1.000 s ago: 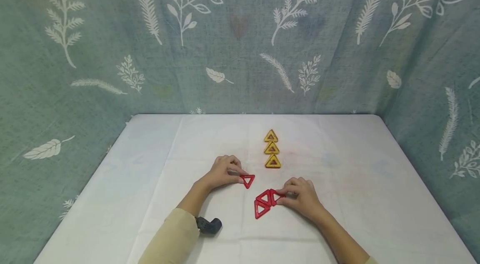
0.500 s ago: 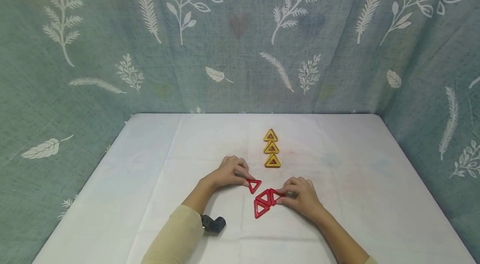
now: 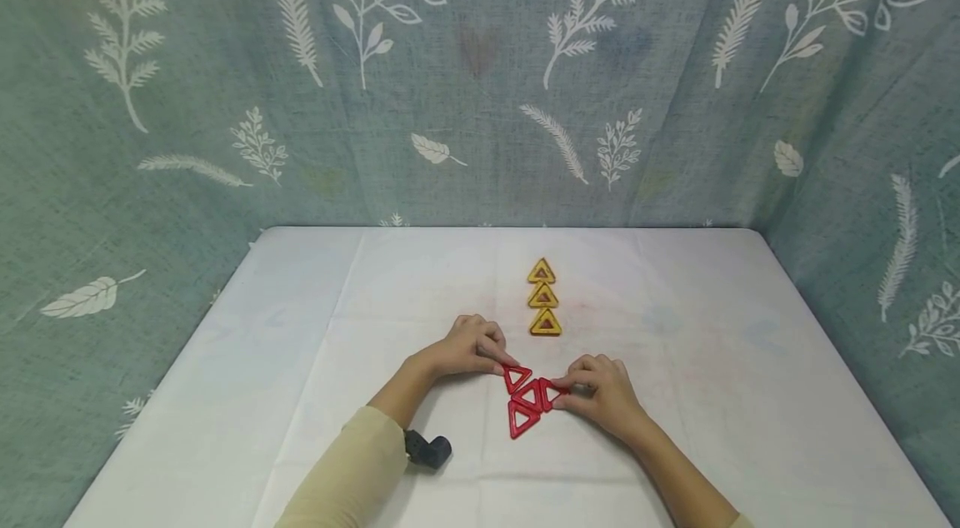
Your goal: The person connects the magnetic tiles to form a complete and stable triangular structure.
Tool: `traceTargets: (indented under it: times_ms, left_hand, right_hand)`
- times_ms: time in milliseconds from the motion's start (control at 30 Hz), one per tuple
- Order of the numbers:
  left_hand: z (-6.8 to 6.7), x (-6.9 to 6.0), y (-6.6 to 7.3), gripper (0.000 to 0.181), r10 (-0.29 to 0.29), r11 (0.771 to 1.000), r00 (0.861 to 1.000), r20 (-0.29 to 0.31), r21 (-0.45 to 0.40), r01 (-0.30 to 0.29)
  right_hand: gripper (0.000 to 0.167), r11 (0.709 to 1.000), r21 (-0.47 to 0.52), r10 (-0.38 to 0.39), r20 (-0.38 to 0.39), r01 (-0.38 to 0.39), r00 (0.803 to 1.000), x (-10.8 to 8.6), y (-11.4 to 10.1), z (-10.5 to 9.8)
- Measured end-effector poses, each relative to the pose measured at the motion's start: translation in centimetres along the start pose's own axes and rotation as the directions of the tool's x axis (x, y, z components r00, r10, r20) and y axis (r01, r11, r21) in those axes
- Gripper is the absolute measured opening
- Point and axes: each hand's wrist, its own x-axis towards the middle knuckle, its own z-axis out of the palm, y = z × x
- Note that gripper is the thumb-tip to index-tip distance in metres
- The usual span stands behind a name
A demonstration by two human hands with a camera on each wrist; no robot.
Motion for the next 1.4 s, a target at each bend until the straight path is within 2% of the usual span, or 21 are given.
traceTargets:
  times_ms: [100, 300, 433, 600, 767, 900, 1067, 1200, 1300, 1400]
  left_hand:
    - [0.1, 0.1, 0.1, 0.020, 0.013, 1.000, 1.000, 0.002, -0.004, -0.013]
    - [0.5, 0.0, 0.0, 0.028, -0.025, 1.000, 1.000, -0.015, 0.000, 0.025]
    - [0.9, -0.1, 0.3, 0.035, -0.046, 0.999, 0.998, -0.053, 0.017, 0.047]
    - [1.4, -0.3, 0.5, 0.034, -0.057, 0.996, 0.994, -0.098, 0.062, 0.064]
    - [1.8, -0.4, 0.3, 0.034, -0.025, 0.995, 0.989, -0.148, 0.089, 0.038]
    - [2.2, -0.7, 0.2, 0.037, -0.023, 0.992, 0.978, -0.209, 0.115, 0.048]
    - [2.8, -1.5, 0.7, 0.039, -0.112, 0.987, 0.957, -0.267, 0.079, 0.137]
    - [3.2, -1.9, 1.4, 0.039, -0.172, 0.980, 0.932, -0.318, 0.046, 0.196]
    - [3.5, -2.2, 1.9, 0.039, -0.197, 0.973, 0.917, -0.347, 0.045, 0.226]
    - [3.8, -2.4, 2.2, 0.041, -0.211, 0.966, 0.909, -0.359, 0.062, 0.249]
  right_hand:
    - [0.026, 1.000, -0.009, -0.002, -0.002, 0.002, 1.000, 0.0, 0.0, 0.0]
    - [0.027, 1.000, -0.015, 0.018, 0.004, -0.018, 1.000, 0.0, -0.1, 0.0]
    - [0.029, 0.998, -0.017, 0.058, 0.022, -0.058, 0.998, 0.1, -0.3, 0.0]
    - [0.029, 0.991, -0.016, 0.136, 0.051, -0.136, 0.989, 0.2, -0.5, 0.0]
    - [0.028, 0.988, -0.006, 0.155, 0.033, -0.155, 0.987, 0.1, -0.4, 0.1]
    - [0.033, 0.989, -0.019, 0.149, 0.018, -0.149, 0.989, 0.0, -0.2, 0.0]
    - [0.036, 0.985, -0.054, 0.163, -0.032, -0.165, 0.986, -0.2, 0.1, -0.1]
    - [0.039, 0.985, -0.093, 0.139, -0.051, -0.143, 0.989, -0.2, 0.1, -0.2]
    - [0.043, 0.984, -0.118, 0.128, -0.061, -0.134, 0.990, -0.3, 0.1, -0.3]
    - [0.046, 0.982, -0.133, 0.126, -0.073, -0.134, 0.989, -0.3, 0.1, -0.4]
